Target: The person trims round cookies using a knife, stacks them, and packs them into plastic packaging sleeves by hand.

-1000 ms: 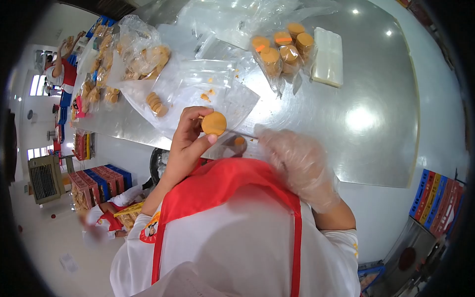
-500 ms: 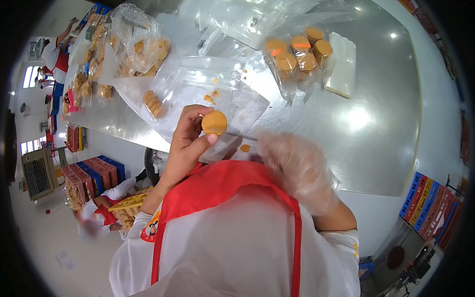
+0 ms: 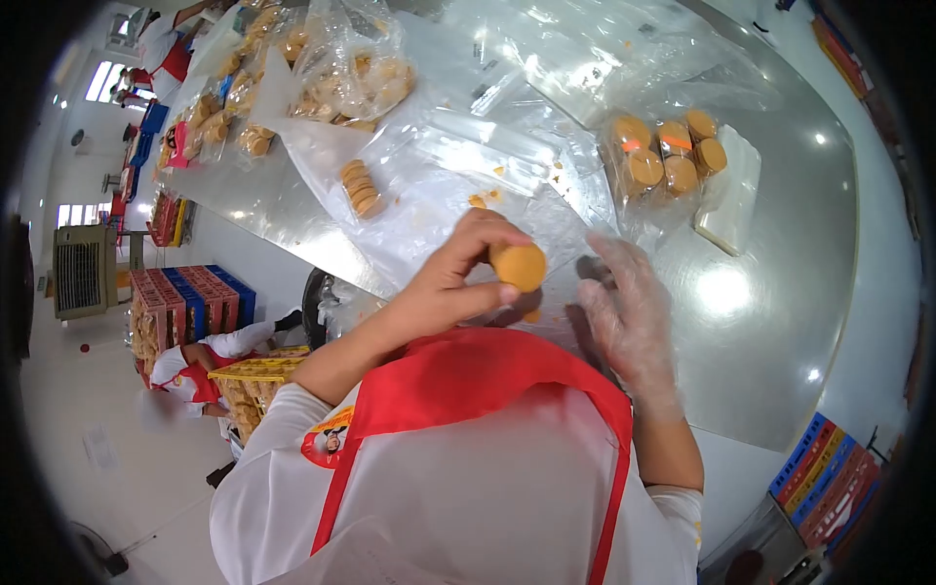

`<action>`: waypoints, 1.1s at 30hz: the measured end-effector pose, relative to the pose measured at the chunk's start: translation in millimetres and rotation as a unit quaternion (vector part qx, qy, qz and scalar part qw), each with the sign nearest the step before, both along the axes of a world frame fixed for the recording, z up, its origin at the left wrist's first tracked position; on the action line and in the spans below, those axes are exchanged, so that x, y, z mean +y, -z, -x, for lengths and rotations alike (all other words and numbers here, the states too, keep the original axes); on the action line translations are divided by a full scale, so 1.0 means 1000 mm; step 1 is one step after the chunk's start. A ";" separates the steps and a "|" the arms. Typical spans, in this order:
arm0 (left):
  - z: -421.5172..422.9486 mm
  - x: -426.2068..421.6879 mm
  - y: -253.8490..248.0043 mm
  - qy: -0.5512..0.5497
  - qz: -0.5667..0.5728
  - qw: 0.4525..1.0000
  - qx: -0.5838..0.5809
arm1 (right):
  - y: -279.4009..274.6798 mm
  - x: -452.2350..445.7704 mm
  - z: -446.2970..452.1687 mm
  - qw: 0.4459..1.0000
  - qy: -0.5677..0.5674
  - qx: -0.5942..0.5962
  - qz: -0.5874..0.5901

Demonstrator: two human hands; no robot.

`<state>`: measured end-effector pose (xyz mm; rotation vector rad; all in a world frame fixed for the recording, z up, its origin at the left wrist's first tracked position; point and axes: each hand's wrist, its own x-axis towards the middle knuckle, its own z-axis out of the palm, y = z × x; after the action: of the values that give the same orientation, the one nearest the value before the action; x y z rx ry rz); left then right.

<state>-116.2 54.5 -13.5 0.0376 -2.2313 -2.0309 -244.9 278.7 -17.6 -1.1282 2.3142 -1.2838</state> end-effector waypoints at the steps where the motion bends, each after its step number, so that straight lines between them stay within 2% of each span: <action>1: 0.004 0.003 0.000 0.029 0.012 1.000 -0.002 | -0.013 -0.010 -0.002 0.977 -0.031 -0.204 0.055; 2: 0.007 0.009 -0.002 0.035 0.007 0.999 0.004 | -0.022 -0.019 -0.007 0.910 -0.060 -0.397 0.107; 3: 0.009 0.016 -0.005 0.041 0.002 0.999 0.011 | -0.022 -0.026 -0.014 0.822 -0.087 -0.540 0.158; 6: 0.002 0.019 -0.007 0.029 0.038 0.999 0.006 | -0.015 -0.038 -0.017 0.867 -0.105 -0.474 0.115; 9: -0.007 0.020 -0.006 0.008 0.051 0.999 0.003 | -0.016 -0.043 -0.021 0.752 -0.076 -0.642 0.126; 12: -0.016 0.017 -0.009 -0.010 0.041 0.999 -0.012 | -0.012 -0.046 -0.027 0.768 -0.070 -0.626 0.120; 14: -0.027 0.011 -0.018 -0.039 0.022 0.999 -0.028 | -0.007 -0.048 -0.027 0.834 -0.029 -0.541 0.102; 15: -0.037 0.005 -0.020 -0.099 0.017 0.995 -0.020 | -0.004 -0.049 -0.025 0.863 -0.008 -0.496 0.093; 16: -0.051 -0.001 -0.024 -0.159 0.013 0.987 -0.012 | -0.001 -0.051 -0.021 0.939 -0.001 -0.337 0.064; 17: -0.069 -0.004 -0.018 -0.223 -0.006 0.975 0.008 | 0.002 -0.055 -0.015 0.985 0.006 -0.167 0.034; 18: -0.090 -0.007 -0.007 -0.287 -0.024 0.957 0.029 | 0.005 -0.057 -0.011 1.000 0.011 0.007 0.002; 20: -0.132 -0.012 0.018 -0.300 -0.098 0.949 -0.003 | 0.012 -0.064 -0.010 0.995 -0.006 0.093 -0.021; 23: -0.178 -0.016 0.063 -0.187 -0.092 0.974 -0.090 | 0.022 -0.075 -0.006 0.977 -0.052 0.195 -0.066; 24: -0.180 -0.016 0.071 -0.197 -0.099 0.966 -0.138 | 0.025 -0.079 -0.005 0.968 -0.070 0.226 -0.081; 26: -0.179 -0.013 0.086 -0.213 -0.114 0.942 -0.231 | 0.037 -0.082 -0.007 0.967 -0.081 0.220 -0.102; 27: -0.172 -0.011 0.093 -0.224 -0.112 0.939 -0.235 | 0.040 -0.082 -0.007 0.965 -0.086 0.218 -0.116; 29: -0.163 -0.025 0.124 -0.123 0.157 0.957 -0.209 | 0.030 -0.081 -0.009 0.962 -0.094 0.231 -0.109; 30: -0.162 -0.029 0.138 -0.069 0.290 0.935 -0.190 | 0.026 -0.081 -0.009 0.961 -0.098 0.238 -0.103; 33: -0.166 -0.012 0.158 -0.127 0.414 0.870 -0.237 | 0.032 -0.080 -0.011 0.955 -0.099 0.234 -0.154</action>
<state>50.1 42.2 -171.0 0.7629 -2.9886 -0.8593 -233.7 198.5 -49.6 -1.6296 2.5138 -0.5994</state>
